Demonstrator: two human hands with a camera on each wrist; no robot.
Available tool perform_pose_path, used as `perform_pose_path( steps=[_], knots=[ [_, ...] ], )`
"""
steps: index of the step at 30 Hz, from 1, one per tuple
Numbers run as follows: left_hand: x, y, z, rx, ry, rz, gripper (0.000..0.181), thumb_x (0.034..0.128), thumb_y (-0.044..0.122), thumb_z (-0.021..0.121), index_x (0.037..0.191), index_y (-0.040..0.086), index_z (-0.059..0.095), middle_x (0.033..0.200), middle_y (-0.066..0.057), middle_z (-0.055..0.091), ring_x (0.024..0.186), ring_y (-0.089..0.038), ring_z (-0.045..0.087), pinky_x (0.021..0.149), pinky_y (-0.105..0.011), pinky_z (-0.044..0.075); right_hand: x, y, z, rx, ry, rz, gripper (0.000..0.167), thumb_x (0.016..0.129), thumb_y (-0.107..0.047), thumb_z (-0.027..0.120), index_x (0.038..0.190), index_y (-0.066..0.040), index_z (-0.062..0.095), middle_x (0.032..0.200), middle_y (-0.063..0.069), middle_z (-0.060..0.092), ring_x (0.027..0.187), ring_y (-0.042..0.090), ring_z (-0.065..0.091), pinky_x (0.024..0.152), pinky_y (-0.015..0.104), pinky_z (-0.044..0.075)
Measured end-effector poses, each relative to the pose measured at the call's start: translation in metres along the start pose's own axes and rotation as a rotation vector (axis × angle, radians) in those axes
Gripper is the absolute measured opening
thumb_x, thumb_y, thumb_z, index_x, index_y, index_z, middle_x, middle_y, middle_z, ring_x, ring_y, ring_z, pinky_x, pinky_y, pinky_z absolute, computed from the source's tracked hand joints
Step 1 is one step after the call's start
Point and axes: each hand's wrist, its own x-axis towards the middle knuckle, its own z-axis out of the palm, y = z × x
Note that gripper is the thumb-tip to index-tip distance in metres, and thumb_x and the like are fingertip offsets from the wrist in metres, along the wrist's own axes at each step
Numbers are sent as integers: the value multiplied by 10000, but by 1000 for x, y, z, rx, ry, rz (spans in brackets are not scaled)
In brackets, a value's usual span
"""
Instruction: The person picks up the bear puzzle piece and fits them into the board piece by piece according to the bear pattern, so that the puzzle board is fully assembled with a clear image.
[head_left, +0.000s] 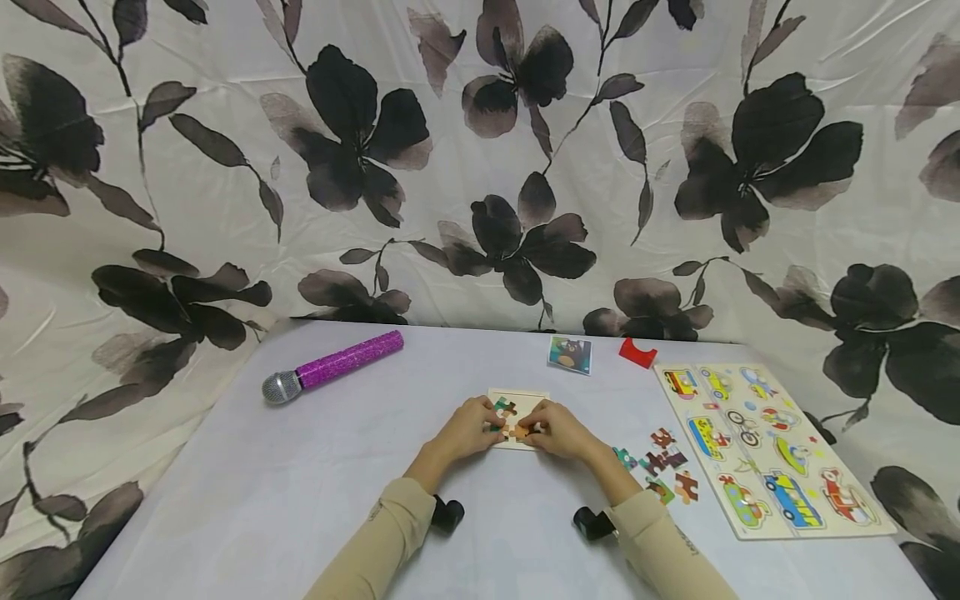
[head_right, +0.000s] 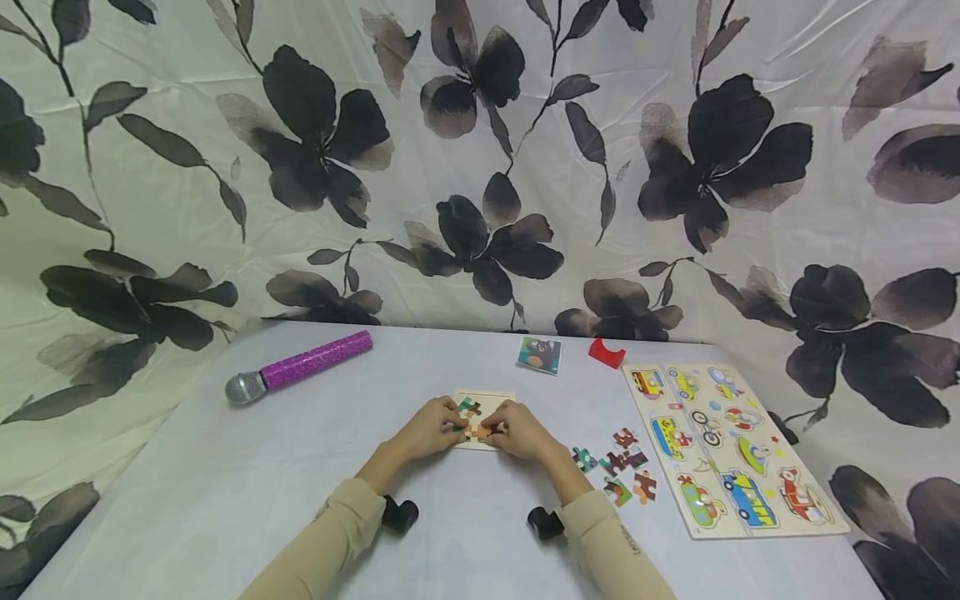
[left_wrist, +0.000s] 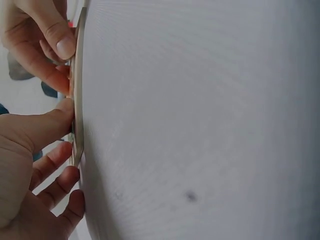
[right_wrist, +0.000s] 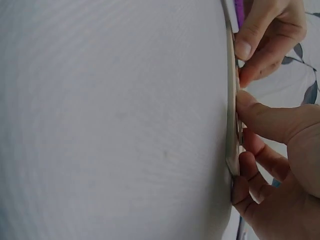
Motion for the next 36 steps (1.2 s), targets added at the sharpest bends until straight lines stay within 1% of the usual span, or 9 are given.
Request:
perform_pose_path(
  steps=[5, 7, 9, 12, 17, 21, 27, 30, 36],
  knots=[
    [-2, 2, -1, 122, -37, 19, 251, 853, 198, 699, 1061, 59, 721, 1021, -61, 587, 899, -207, 514, 708, -331, 455, 0, 2, 3, 23, 17, 32, 234, 834, -77, 701, 1049, 13, 698, 941, 73, 613, 795, 152, 509, 674, 228, 423],
    [-1, 1, 0, 137, -43, 30, 247, 858, 204, 693, 1060, 64, 721, 1006, -52, 584, 889, -199, 506, 706, -321, 452, 0, 3, 3, 25, 26, 28, 234, 831, -82, 705, 1046, 11, 697, 943, 73, 620, 790, 152, 508, 672, 231, 425],
    [-2, -1, 0, 105, -32, 34, 222, 850, 188, 702, 1025, 55, 732, 994, -52, 590, 890, -194, 504, 721, -314, 453, 0, 3, 4, 28, 30, 23, 234, 831, -86, 706, 1044, 11, 697, 949, 78, 624, 786, 157, 507, 666, 230, 423],
    [-2, -4, 0, 9, -7, 27, 194, 824, 144, 726, 979, 29, 739, 974, -59, 603, 880, -189, 496, 729, -303, 447, 2, 2, 4, 31, 30, 12, 245, 836, -87, 699, 1062, 9, 695, 953, 88, 627, 785, 175, 510, 662, 227, 418],
    [-4, -4, -1, -45, 10, 19, 178, 814, 130, 733, 956, 25, 745, 970, -60, 605, 885, -194, 494, 746, -318, 447, 4, -4, 6, 11, 13, -6, 248, 840, -59, 686, 1085, -25, 708, 925, 84, 597, 769, 168, 474, 636, 224, 381],
    [-4, -3, -1, -42, 18, 29, 142, 815, 123, 732, 917, 28, 754, 962, -58, 604, 892, -204, 502, 758, -345, 456, 4, -7, 8, -13, 17, -1, 211, 838, -72, 692, 1045, -64, 733, 930, 66, 574, 769, 154, 458, 622, 222, 340],
    [-5, -3, 0, 28, 35, 69, 107, 801, 139, 746, 850, 47, 766, 932, -52, 618, 878, -205, 526, 775, -344, 472, 3, -9, 10, 39, 65, 32, 100, 812, -58, 717, 901, -33, 755, 906, 68, 599, 807, 203, 531, 650, 244, 386],
    [-5, -4, 1, 65, 38, 87, 104, 795, 154, 754, 829, 56, 768, 932, -55, 631, 882, -211, 541, 787, -345, 480, 3, -8, 10, 43, 68, 40, 61, 813, -55, 717, 858, -40, 754, 904, 59, 601, 827, 212, 546, 670, 259, 406],
    [-5, -5, 2, 96, 20, 78, 129, 795, 196, 758, 851, 81, 771, 975, -55, 630, 929, -214, 544, 832, -363, 476, 1, -10, 10, -33, 73, 26, 42, 818, -71, 715, 841, -68, 750, 913, 48, 582, 841, 211, 545, 686, 292, 411]
  ],
)
